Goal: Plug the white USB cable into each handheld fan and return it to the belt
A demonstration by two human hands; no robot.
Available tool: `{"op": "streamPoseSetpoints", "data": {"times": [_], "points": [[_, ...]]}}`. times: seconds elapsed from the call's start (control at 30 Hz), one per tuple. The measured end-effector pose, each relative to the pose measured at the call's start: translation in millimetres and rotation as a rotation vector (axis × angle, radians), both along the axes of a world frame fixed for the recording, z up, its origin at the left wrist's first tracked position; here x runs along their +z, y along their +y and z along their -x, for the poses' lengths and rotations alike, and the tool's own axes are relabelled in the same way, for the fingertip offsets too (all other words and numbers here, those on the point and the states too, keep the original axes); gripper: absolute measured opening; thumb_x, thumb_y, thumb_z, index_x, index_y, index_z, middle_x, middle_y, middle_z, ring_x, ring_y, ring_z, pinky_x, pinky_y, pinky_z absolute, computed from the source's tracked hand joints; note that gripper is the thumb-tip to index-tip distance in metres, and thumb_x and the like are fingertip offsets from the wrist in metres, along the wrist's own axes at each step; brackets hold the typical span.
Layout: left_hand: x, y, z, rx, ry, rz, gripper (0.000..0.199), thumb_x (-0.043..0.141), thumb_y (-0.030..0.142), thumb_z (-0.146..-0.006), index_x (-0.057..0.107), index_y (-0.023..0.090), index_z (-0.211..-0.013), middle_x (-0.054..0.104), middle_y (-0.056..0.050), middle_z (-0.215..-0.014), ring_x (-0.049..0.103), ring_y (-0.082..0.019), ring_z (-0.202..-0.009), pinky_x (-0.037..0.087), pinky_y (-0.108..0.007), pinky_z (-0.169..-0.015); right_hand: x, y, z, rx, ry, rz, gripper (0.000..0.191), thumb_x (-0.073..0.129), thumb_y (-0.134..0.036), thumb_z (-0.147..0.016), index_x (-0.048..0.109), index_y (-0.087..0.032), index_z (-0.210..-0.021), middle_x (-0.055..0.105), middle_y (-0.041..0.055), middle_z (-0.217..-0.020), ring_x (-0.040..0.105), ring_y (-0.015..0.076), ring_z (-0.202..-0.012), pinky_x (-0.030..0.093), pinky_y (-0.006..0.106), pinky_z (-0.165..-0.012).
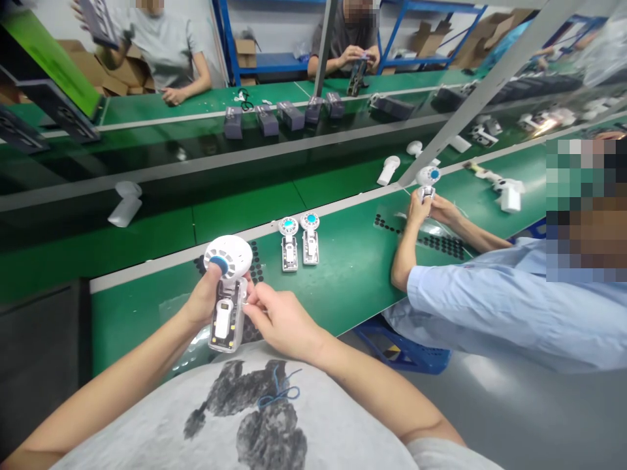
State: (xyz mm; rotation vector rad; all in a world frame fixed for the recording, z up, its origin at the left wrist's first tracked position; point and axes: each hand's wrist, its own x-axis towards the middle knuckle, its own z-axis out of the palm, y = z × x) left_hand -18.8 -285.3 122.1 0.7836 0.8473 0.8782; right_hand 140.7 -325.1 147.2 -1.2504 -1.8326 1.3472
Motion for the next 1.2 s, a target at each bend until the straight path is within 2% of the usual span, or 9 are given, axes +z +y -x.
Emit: {"op": "streamPoseSetpoints", "data": {"times": [0.13,0.27,0.33,0.47,0.53,0.67,0.77,1.0,1.2], "points": [[0.0,-1,3,-0.017,0.052,-0.057,0.064,0.064,0.069,-0.051,0.059,0.01,-0.076,0.062,-0.006,-0.058,0.059,-0.017,-0.051,0.045,-0.024,-0.046,-0.9,-2,1,0.018,0.02,0.041,0.009,0.048,-0.02,-0.085,0.047,-0.019,-0.077,0.055,-0.0045,-0.057,0.051,0.0078,-0.052,0.039,0.021,-0.054],[1.1,-1,0,0.005,-0.063,0.107,0.068,0.058,0.076,-0.05,0.057,0.012,-0.074,0.063,-0.006,-0.06,0.059,-0.017,-0.05,0.047,-0.027,-0.045,-1.0,-6,4,-0.048,0.08,0.052,0.008,0.047,-0.022,-0.086,0.047,-0.019,-0.078,0.054,-0.0047,-0.057,0.05,0.0076,-0.052,0.04,0.022,-0.055],[-0.1,-3,-2,0.014,-0.108,0.143,0.069,0.056,0.078,-0.05,0.057,0.012,-0.072,0.063,-0.006,-0.061,0.059,-0.017,-0.049,0.047,-0.027,-0.045,1.5,-5,3,-0.034,0.077,0.08,0.009,0.047,-0.021,-0.086,0.047,-0.019,-0.077,0.054,-0.0049,-0.057,0.05,0.0074,-0.051,0.04,0.021,-0.055],[-2.7,-7,-1,0.026,-0.013,0.008,0.064,0.065,0.07,-0.049,0.058,0.01,-0.072,0.063,-0.007,-0.06,0.058,-0.016,-0.048,0.045,-0.026,-0.044,4.3,-1,-1,0.048,-0.011,0.083,0.009,0.048,-0.018,-0.084,0.046,-0.019,-0.075,0.055,-0.0051,-0.056,0.049,0.0074,-0.05,0.039,0.021,-0.054],[-1.6,-8,0,0.048,0.005,-0.016,0.062,0.068,0.067,-0.048,0.058,0.01,-0.072,0.063,-0.007,-0.061,0.057,-0.015,-0.047,0.044,-0.024,-0.042,2.2,0,-1,0.047,0.001,0.103,0.01,0.048,-0.019,-0.085,0.046,-0.019,-0.075,0.055,-0.0049,-0.056,0.05,0.0077,-0.051,0.039,0.021,-0.054],[3.6,-6,-1,0.026,-0.156,0.134,0.071,0.055,0.079,-0.047,0.057,0.012,-0.071,0.062,-0.006,-0.06,0.058,-0.018,-0.047,0.047,-0.028,-0.041,-2.6,-3,5,-0.02,0.138,0.104,0.007,0.047,-0.023,-0.085,0.047,-0.019,-0.08,0.054,-0.0047,-0.058,0.052,0.0081,-0.052,0.041,0.021,-0.053],[3.4,-4,-2,0.045,-0.224,0.144,0.073,0.052,0.082,-0.047,0.057,0.013,-0.071,0.062,-0.005,-0.061,0.058,-0.018,-0.047,0.048,-0.029,-0.042,-0.3,-4,7,-0.02,0.127,0.069,0.007,0.047,-0.024,-0.086,0.047,-0.019,-0.081,0.054,-0.0046,-0.058,0.052,0.0084,-0.052,0.041,0.021,-0.053],[-3.6,-7,2,0.016,-0.05,-0.002,0.069,0.066,0.073,-0.041,0.059,0.011,-0.072,0.06,-0.005,-0.058,0.057,-0.017,-0.05,0.045,-0.026,-0.045,9.9,4,2,0.153,-0.178,-0.099,0.006,0.047,-0.021,-0.085,0.046,-0.02,-0.08,0.055,-0.0025,-0.062,0.051,0.0117,-0.056,0.037,0.024,-0.055],[-0.2,-5,-2,0.047,0.009,0.067,0.063,0.059,0.073,-0.053,0.058,0.011,-0.068,0.058,-0.004,-0.055,0.052,-0.013,-0.045,0.04,-0.024,-0.042,3.7,7,3,0.125,-0.124,-0.017,0.009,0.045,-0.019,-0.086,0.044,-0.02,-0.078,0.053,-0.0045,-0.058,0.051,0.0106,-0.054,0.038,0.022,-0.056]]}}
